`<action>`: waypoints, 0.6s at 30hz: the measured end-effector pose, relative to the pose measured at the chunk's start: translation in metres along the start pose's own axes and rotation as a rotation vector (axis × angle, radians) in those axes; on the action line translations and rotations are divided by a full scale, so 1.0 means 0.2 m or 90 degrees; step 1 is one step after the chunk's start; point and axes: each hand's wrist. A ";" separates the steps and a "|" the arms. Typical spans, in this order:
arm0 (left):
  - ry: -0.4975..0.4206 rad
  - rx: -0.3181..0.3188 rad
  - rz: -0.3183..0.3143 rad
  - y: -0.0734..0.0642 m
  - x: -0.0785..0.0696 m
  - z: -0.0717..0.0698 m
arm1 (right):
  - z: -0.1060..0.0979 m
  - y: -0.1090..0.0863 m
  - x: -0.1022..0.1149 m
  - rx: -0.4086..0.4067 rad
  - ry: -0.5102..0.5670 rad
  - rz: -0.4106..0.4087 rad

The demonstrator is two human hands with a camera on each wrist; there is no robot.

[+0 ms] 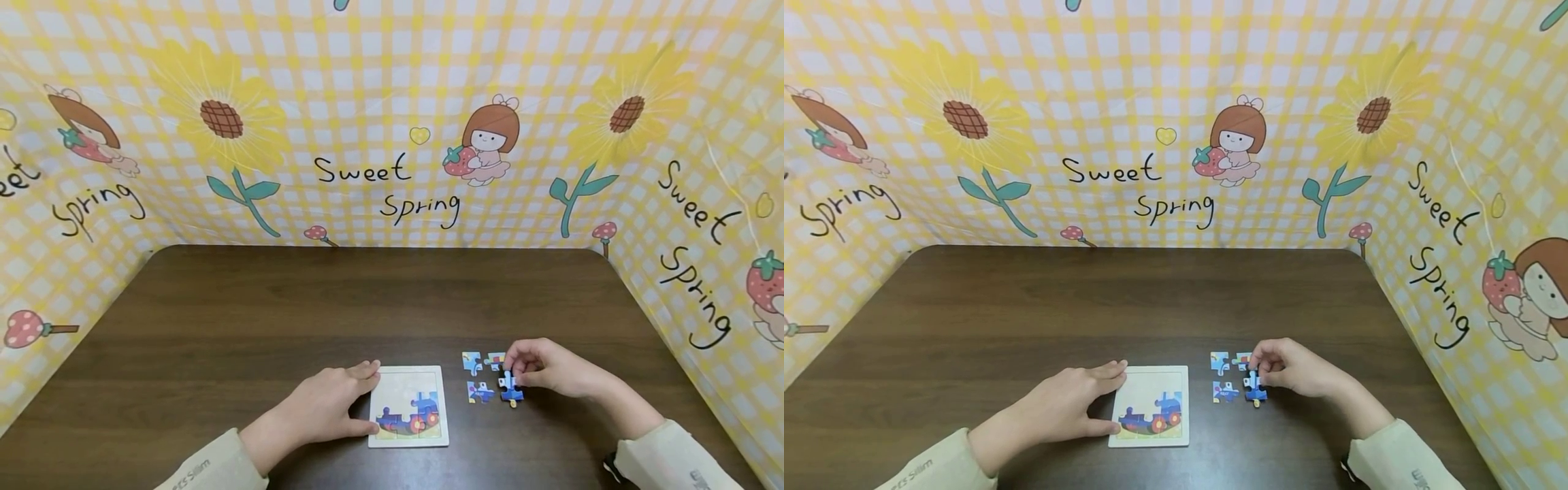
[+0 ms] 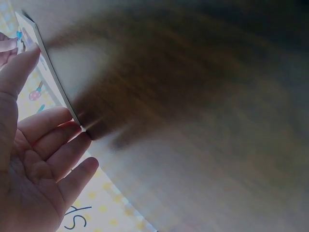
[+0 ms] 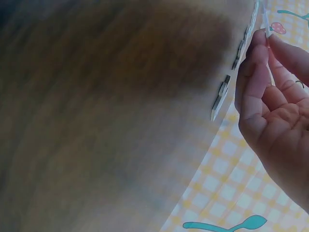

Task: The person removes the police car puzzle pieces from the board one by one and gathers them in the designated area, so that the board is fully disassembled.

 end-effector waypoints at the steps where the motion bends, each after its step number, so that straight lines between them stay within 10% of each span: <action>1: 0.000 0.000 0.000 0.00 0.00 0.00 | 0.00 0.00 0.00 0.000 -0.005 0.001; 18: -0.005 0.002 0.001 0.00 0.00 0.00 | -0.04 0.00 0.03 -0.055 -0.132 -0.004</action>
Point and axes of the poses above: each hand's wrist, its own y-axis towards the middle knuckle, its own z-axis out of the palm, x = y × z, and after that the axes turned 6 degrees about -x, right-handed
